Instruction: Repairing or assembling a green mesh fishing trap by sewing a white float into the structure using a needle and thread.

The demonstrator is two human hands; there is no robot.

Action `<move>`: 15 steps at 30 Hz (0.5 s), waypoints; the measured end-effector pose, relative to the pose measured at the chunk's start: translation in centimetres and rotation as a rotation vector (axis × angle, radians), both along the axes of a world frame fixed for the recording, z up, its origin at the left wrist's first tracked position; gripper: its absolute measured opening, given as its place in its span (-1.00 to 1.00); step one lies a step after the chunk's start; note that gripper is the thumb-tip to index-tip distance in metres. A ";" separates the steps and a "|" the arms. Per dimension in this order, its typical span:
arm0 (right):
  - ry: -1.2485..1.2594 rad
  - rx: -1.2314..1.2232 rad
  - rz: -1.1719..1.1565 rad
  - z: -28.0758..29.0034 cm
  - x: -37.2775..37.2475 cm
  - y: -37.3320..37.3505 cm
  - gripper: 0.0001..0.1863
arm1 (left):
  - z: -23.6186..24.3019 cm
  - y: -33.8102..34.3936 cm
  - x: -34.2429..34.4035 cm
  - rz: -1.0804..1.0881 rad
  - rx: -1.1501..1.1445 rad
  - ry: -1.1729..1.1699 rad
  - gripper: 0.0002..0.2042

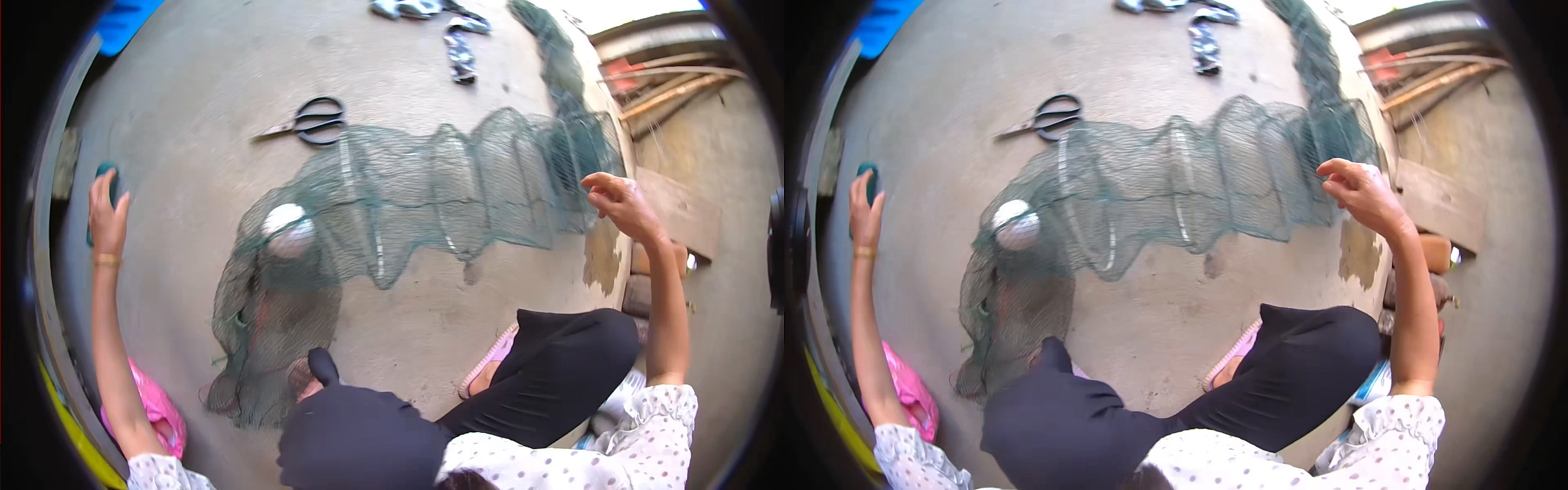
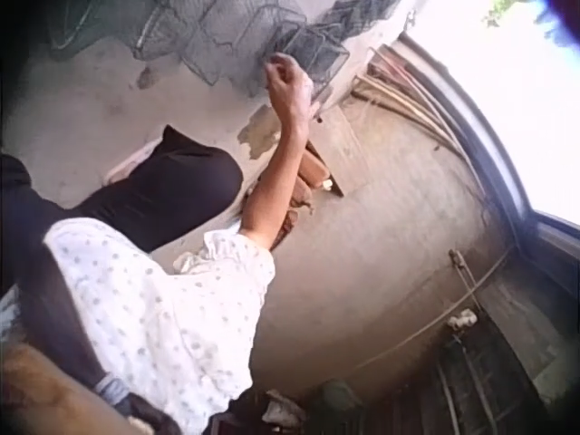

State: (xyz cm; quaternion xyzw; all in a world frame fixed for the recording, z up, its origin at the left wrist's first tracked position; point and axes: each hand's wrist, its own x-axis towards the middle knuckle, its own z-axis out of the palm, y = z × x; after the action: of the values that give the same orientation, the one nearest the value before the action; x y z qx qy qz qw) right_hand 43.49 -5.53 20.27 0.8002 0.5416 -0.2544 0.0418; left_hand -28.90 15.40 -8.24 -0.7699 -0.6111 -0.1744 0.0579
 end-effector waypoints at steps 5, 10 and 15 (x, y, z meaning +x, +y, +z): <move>0.076 0.007 -0.146 -0.2 9.8 -9.0 -0.78 | 13.2 -10.6 19.5 -0.219 -0.557 -0.769 -0.85; 0.234 0.179 -0.163 -3.7 10.1 -12.1 -0.81 | 16.1 -13.6 30.6 -0.133 -0.917 -0.991 -0.84; 0.314 0.354 0.130 -8.7 5.9 -9.8 -0.73 | 15.3 -12.7 36.8 0.095 -1.159 -0.777 -0.84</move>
State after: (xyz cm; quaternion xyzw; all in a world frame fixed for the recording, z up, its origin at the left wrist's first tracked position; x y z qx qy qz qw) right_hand 49.43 -15.37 11.56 0.7091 0.6279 -0.2735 -0.1676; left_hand 7.85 2.71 7.04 -0.5310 -0.6151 -0.0801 -0.5773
